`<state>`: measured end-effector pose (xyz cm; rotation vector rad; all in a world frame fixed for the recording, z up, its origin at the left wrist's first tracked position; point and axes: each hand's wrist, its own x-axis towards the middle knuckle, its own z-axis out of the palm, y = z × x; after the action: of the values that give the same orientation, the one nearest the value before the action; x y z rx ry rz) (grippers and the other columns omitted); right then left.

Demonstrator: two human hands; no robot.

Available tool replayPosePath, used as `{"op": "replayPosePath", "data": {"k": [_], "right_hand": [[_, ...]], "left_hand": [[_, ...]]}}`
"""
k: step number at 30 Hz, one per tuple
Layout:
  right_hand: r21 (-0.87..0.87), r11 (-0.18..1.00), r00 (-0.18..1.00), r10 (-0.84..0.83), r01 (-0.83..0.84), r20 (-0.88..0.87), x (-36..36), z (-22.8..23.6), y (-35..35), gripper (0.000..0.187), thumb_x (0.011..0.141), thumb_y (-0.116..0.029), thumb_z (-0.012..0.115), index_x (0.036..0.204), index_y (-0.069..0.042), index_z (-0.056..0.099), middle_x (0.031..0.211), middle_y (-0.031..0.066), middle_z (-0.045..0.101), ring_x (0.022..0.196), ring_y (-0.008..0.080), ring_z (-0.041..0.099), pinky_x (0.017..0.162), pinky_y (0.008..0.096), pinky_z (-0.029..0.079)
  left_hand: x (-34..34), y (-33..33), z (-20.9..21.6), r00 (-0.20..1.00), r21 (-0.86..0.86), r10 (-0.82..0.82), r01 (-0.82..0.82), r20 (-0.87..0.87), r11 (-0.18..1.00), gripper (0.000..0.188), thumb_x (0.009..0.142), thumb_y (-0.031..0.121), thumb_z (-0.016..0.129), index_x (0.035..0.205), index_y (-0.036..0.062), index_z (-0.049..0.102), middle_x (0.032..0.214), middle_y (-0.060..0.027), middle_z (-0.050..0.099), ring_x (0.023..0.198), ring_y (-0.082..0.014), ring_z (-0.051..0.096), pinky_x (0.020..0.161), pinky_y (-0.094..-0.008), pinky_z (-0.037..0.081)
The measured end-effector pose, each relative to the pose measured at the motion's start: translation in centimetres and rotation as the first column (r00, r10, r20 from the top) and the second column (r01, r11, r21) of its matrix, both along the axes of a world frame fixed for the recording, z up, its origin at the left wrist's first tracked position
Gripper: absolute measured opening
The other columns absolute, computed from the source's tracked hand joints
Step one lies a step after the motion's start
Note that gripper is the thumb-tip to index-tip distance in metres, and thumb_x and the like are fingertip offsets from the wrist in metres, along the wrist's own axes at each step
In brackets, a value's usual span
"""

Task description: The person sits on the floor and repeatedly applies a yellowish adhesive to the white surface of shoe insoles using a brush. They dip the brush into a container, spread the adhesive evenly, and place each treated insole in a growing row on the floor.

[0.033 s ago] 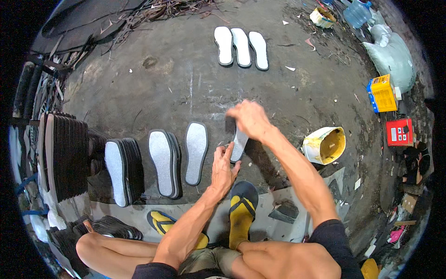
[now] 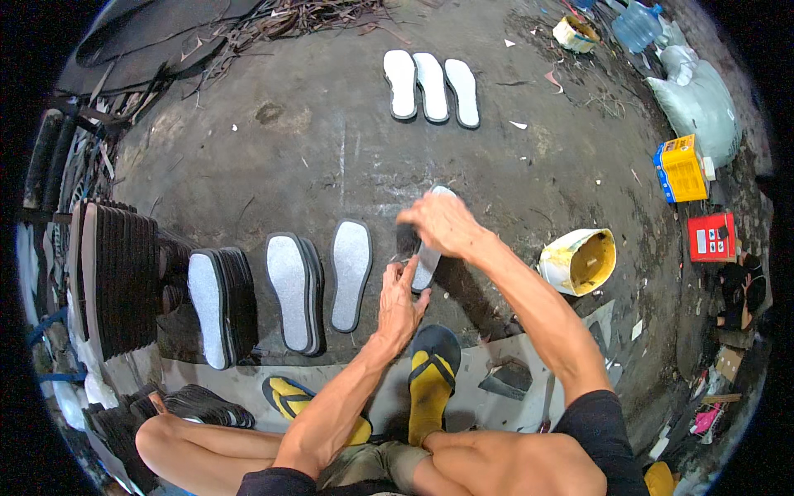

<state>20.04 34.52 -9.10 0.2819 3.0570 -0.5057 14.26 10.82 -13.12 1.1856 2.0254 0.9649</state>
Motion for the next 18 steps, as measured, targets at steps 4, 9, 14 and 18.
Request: {"op": "replayPosePath", "data": {"k": [4, 9, 14, 18], "right_hand": [[0.050, 0.856, 0.840, -0.492, 0.515, -0.230, 1.0, 2.3, 2.0, 0.040, 0.091, -0.011, 0.071, 0.129, -0.021, 0.081, 0.111, 0.0142, 0.083, 0.108, 0.0371, 0.077, 0.094, 0.0526, 0.063], [0.009, 0.872, 0.863, -0.482, 0.489, -0.152, 4.3, -0.3, 2.0, 0.036, 0.096, -0.014, 0.071, 0.132, -0.017, 0.077, 0.110, 0.0147, 0.081, 0.101, 0.0401, 0.077, 0.089, 0.0545, 0.063], [0.010, 0.929, 0.914, -0.361, 0.369, -0.187, 6.4, -1.5, -10.2, 0.042, 0.093, -0.013, 0.074, 0.135, -0.013, 0.072, 0.099, 0.0109, 0.075, 0.093, 0.0346, 0.075, 0.078, 0.0481, 0.064], [-0.268, 0.856, 0.863, -0.488, 0.443, -0.132, 6.5, 3.5, -14.5, 0.040, 0.097, -0.012, 0.075, 0.137, -0.010, 0.073, 0.107, 0.0142, 0.080, 0.096, 0.0328, 0.079, 0.083, 0.0454, 0.064]], "left_hand": [[-0.5, 1.9, -0.5, 0.999, 0.087, -0.020, 0.022, -0.027, 0.996, 0.077, 0.082, 0.007, 0.091, 0.154, 0.0027, 0.063, 0.129, -0.0236, 0.060, 0.117, -0.0419, 0.064, 0.102, -0.0482, 0.056], [-1.0, 2.0, -0.4, 1.000, 0.126, -0.021, 0.019, 0.018, 0.992, 0.071, 0.084, 0.001, 0.083, 0.153, 0.0022, 0.062, 0.127, -0.0239, 0.062, 0.117, -0.0412, 0.065, 0.105, -0.0477, 0.056], [-1.5, -0.3, 0.1, 0.960, 0.152, 0.247, -0.265, 0.130, 0.952, 0.059, 0.082, -0.016, 0.056, 0.139, -0.0041, 0.064, 0.124, -0.0231, 0.064, 0.106, -0.0366, 0.065, 0.097, -0.0436, 0.056], [-2.4, -1.4, 0.9, 0.890, 0.127, 0.396, -0.430, 0.228, 0.894, 0.055, 0.081, -0.015, 0.054, 0.134, -0.0038, 0.064, 0.118, -0.0206, 0.064, 0.100, -0.0324, 0.063, 0.093, -0.0428, 0.055]]}}
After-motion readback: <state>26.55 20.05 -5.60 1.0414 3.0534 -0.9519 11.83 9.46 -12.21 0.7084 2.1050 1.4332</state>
